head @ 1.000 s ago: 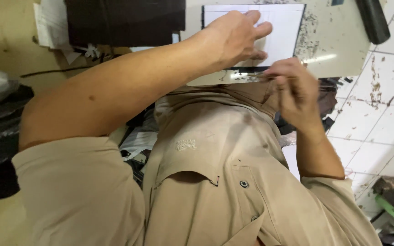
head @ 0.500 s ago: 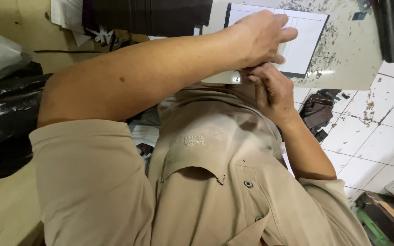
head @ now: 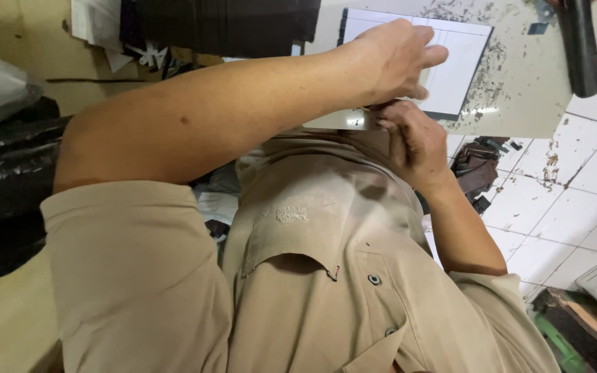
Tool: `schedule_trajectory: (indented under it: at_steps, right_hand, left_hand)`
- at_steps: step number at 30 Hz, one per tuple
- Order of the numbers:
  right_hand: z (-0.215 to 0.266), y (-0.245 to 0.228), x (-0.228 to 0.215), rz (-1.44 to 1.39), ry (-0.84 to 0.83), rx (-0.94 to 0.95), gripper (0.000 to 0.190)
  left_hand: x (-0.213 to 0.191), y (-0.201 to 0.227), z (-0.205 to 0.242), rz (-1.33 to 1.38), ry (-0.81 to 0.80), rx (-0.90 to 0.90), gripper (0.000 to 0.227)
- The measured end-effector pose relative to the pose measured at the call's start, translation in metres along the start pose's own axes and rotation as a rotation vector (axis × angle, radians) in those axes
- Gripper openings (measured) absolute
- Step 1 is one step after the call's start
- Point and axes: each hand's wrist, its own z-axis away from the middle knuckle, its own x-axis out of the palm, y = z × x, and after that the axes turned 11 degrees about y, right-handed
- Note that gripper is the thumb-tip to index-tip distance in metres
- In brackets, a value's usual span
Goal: Assembling leather wallets by folding edges, using a hammer to flatten seams, and checking against templates.
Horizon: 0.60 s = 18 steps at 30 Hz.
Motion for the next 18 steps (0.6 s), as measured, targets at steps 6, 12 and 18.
schedule_trajectory:
  at_steps: [6, 12, 18]
  right_hand:
    - [0.003, -0.005, -0.027, 0.058, 0.009, 0.094, 0.023]
    - [0.016, -0.002, -0.041, 0.098, 0.044, 0.122, 0.017]
    - [0.024, -0.001, -0.065, 0.109, 0.108, 0.167, 0.019]
  left_hand:
    - [-0.006, 0.001, 0.008, 0.021, -0.004, -0.02, 0.072]
    - [0.011, 0.003, 0.003, 0.008, 0.105, -0.036, 0.062]
    - [0.011, 0.001, 0.006, 0.02, 0.123, -0.031, 0.068]
